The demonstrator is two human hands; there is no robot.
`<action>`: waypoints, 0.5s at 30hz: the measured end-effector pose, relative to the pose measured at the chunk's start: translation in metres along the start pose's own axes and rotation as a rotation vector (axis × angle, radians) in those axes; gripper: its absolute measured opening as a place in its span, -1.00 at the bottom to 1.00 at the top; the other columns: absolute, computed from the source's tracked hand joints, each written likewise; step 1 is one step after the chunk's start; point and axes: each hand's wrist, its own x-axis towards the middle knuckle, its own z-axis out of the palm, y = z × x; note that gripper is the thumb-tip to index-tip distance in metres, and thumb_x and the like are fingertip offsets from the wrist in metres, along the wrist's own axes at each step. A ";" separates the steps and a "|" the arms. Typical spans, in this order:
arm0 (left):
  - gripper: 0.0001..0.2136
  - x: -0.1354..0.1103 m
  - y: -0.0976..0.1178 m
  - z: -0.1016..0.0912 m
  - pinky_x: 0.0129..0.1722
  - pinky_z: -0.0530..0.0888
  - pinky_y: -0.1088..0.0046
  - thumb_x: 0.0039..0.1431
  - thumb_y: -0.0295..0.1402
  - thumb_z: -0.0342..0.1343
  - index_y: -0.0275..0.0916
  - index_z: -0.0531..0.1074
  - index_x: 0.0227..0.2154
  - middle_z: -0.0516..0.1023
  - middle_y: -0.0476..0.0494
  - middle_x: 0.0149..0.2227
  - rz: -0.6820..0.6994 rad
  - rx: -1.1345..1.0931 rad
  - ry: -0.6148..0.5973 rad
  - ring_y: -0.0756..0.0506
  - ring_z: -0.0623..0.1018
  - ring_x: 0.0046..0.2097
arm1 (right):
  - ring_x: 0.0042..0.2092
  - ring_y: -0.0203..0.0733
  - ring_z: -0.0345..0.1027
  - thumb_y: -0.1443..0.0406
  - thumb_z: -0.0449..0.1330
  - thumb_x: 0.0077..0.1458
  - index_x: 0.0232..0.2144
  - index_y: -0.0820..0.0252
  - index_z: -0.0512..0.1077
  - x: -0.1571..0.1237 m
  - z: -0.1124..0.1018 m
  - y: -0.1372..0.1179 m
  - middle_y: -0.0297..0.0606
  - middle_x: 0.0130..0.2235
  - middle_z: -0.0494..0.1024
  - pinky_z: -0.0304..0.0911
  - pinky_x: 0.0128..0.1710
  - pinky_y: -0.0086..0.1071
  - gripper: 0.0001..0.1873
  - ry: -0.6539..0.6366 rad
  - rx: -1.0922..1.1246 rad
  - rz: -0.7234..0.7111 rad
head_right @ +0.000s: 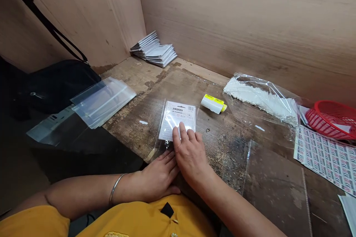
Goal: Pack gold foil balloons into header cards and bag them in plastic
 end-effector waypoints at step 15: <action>-0.22 0.002 0.004 -0.009 0.32 0.03 0.08 0.22 0.06 0.01 -0.53 0.09 0.26 0.11 -0.55 0.30 -0.002 0.074 -0.044 -0.38 0.04 0.36 | -0.22 -0.11 0.39 0.41 0.10 0.17 -0.40 0.18 0.45 0.015 0.011 0.018 -0.13 -0.20 0.59 0.31 -0.23 -0.33 -0.85 0.053 0.365 0.100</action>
